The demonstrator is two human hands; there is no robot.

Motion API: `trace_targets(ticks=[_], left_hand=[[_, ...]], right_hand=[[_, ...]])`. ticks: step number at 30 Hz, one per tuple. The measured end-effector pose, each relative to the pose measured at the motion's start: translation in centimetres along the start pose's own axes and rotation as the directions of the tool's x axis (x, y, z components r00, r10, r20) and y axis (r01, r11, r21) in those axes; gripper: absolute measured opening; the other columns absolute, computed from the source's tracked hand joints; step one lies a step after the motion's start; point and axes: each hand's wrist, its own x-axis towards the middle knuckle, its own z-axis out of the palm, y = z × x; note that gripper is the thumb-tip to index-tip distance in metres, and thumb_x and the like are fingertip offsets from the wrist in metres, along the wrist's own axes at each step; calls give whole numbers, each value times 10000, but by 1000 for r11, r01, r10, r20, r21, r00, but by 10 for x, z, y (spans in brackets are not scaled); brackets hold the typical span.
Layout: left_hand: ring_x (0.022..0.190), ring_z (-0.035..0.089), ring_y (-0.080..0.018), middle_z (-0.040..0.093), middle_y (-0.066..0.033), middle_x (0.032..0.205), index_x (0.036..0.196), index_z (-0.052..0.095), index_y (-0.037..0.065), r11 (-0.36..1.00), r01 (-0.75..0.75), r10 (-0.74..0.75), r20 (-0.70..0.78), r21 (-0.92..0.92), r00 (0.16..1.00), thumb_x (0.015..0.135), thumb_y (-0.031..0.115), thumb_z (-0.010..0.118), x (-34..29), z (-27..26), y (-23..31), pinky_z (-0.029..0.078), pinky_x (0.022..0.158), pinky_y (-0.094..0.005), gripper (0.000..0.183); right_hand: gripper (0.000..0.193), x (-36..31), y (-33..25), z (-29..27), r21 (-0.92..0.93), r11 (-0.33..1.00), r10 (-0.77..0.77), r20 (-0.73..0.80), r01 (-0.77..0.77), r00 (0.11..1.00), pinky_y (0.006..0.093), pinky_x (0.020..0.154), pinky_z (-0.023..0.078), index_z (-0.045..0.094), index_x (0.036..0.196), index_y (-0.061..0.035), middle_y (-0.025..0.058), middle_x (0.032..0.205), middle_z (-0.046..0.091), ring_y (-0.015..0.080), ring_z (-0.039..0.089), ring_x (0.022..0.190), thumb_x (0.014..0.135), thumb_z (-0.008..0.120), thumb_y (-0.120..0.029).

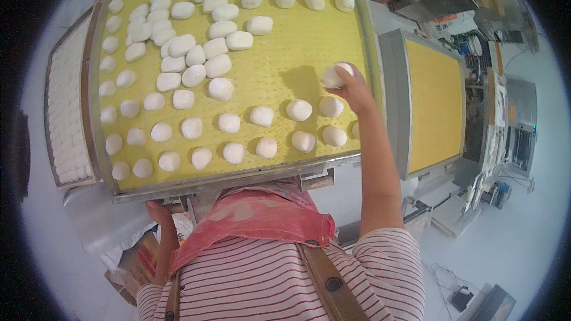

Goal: The person arranges small white dough balls onto a yellow perforated tray in a commercial kitchen. They transfer dough balls from a wooden tray to the yellow tray, spacing them evenly by hand.

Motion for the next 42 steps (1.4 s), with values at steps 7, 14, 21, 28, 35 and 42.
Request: trace_targets(ticks=[7, 14, 21, 28, 35, 42], left_hand=[[840, 651, -328, 644, -226, 1031, 1208, 551, -45, 999, -50, 50, -63, 0, 997, 1007, 498, 341, 4, -3, -14, 542, 695, -398, 616], [728, 624, -304, 646, -200, 935, 1138, 567, -41, 995, -69, 63, -91, -67, 994, 1000, 551, 334, 8, -1, -28, 515, 646, -391, 651], [796, 653, -330, 655, -225, 973, 1165, 562, -52, 995, -64, 69, -60, 80, 996, 998, 557, 319, 6, -1, -19, 512, 698, -424, 676], [850, 647, -381, 653, -253, 1007, 1199, 550, -48, 989, -104, 112, -67, 107, 991, 1005, 438, 339, 0, -1, -25, 501, 762, -450, 564], [832, 654, -383, 666, -237, 980, 1168, 561, -21, 981, -90, 118, -155, 173, 981, 1016, 424, 329, -11, -4, 3, 497, 761, -450, 524], [849, 649, -390, 662, -239, 964, 1103, 563, -27, 971, -117, 164, -218, 210, 962, 1016, 421, 345, -12, 1, 3, 493, 764, -439, 506]], right_hand=[[438, -35, 44, -69, -892, 451, -344, -135, 37, 929, 410, 885, 511, 603, 1173, -44, 160, 1166, 614, 300, 621, 1072, 778, 754, -155], [482, -29, 70, -68, -979, 200, -425, -61, 28, 903, 443, 903, 491, 599, 1206, -62, 187, 1151, 600, 377, 582, 1068, 753, 754, -120], [523, -16, 84, -87, -990, 135, -419, -91, -38, 903, 443, 918, 484, 573, 1255, -67, 191, 1162, 593, 381, 578, 1066, 763, 747, -111], [625, -1, 30, -40, -999, -32, -424, 44, 34, 904, 446, 978, 466, 469, 1362, -75, 189, 1304, 526, 361, 521, 1193, 792, 722, -123], [582, 71, -19, 151, -793, -51, -449, 561, 607, 695, 417, 1031, 436, 478, 1334, -64, 182, 1348, 501, 357, 494, 1236, 796, 697, -101], [559, 159, 8, 192, -871, -290, -445, 489, 396, 750, 467, 928, 480, 484, 1330, -128, 102, 1291, 509, 291, 533, 1175, 796, 641, -69]])
